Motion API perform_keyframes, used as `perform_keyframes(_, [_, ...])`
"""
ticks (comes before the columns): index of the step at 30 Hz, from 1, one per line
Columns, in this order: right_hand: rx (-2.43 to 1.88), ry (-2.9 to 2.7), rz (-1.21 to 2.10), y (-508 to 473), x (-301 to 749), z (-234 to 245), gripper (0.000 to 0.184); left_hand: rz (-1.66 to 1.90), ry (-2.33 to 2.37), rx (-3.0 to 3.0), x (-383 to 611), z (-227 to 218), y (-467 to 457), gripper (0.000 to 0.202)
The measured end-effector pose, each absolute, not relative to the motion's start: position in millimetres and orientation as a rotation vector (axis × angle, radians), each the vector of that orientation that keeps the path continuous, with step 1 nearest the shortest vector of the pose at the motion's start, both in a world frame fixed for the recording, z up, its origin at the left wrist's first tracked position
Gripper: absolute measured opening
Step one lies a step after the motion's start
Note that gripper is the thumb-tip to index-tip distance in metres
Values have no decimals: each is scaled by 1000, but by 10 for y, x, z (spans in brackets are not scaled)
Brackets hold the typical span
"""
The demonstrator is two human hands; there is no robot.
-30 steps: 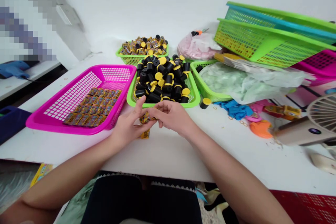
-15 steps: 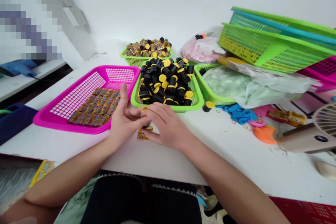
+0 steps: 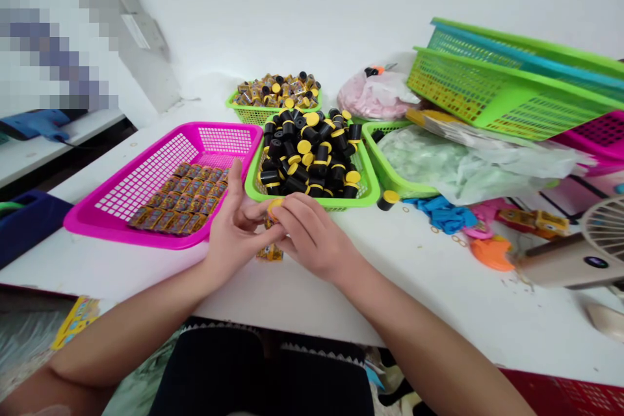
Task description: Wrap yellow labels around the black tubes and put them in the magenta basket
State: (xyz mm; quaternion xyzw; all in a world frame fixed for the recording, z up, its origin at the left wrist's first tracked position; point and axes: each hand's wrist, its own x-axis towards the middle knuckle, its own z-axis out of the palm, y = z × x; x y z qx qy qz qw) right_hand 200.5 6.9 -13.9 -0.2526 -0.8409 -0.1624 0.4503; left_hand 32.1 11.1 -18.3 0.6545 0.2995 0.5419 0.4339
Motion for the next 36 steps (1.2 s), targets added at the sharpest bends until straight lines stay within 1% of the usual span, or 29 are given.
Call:
perform_keyframes(6, [-622, -2111, -414, 56, 2041, -113, 57, 1273, 678, 1614, 304, -185, 105, 116])
perform_keyframes(10, [-604, -2128, -440, 69, 2025, -142, 59, 1402, 739, 1623, 295, -230, 79, 111])
perform_keyframes(14, [-632, -2131, -415, 76, 2015, -179, 55, 1461, 848, 1699, 276, -298, 72, 106])
perform_keyframes(16, [-635, -2133, -409, 75, 2009, -188, 53, 1490, 876, 1776, 271, -303, 92, 94])
perform_keyframes(19, [-645, -2114, -427, 75, 1996, -188, 52, 1479, 915, 1945, 272, -222, 107, 54])
perform_keyframes(21, [-634, -2104, -428, 88, 2004, -177, 53, 1418, 980, 2047, 250, -104, 71, 34])
perform_keyframes(22, [-614, -2105, -418, 103, 2021, -167, 54, 1380, 1025, 2091, 219, -29, 38, 30])
perform_keyframes(25, [-605, -2111, -400, 213, 2145, -123, 54, 1257, 1140, 2192, 22, 239, -63, 29])
perform_keyframes(27, [-850, -2067, -408, 341, 2281, -87, 46, 1198, 1164, 2253, -180, 435, -42, 28])
perform_keyframes(28, [-1076, -2005, -395, 416, 2355, -69, 42, 1182, 1183, 2273, -286, 531, 21, 29])
perform_keyframes(30, [-1542, -1901, -296, 569, 2489, -35, 46, 1139, 1295, 2275, -475, 703, 268, 31])
perform_keyframes(31, [-1705, -1922, -206, 639, 2542, -20, 48, 1101, 1388, 2245, -549, 770, 447, 32])
perform_keyframes(32, [-1806, -1998, -114, 700, 2581, -5, 49, 1038, 1478, 2214, -606, 820, 652, 32])
perform_keyframes(34, [-1889, -2142, 22, 789, 2621, 21, 46, 900, 1617, 2186, -675, 863, 1100, 31])
perform_keyframes(36, [-1922, -2158, 71, 835, 2626, 42, 43, 651, 1761, 2200, -695, 831, 1516, 31])
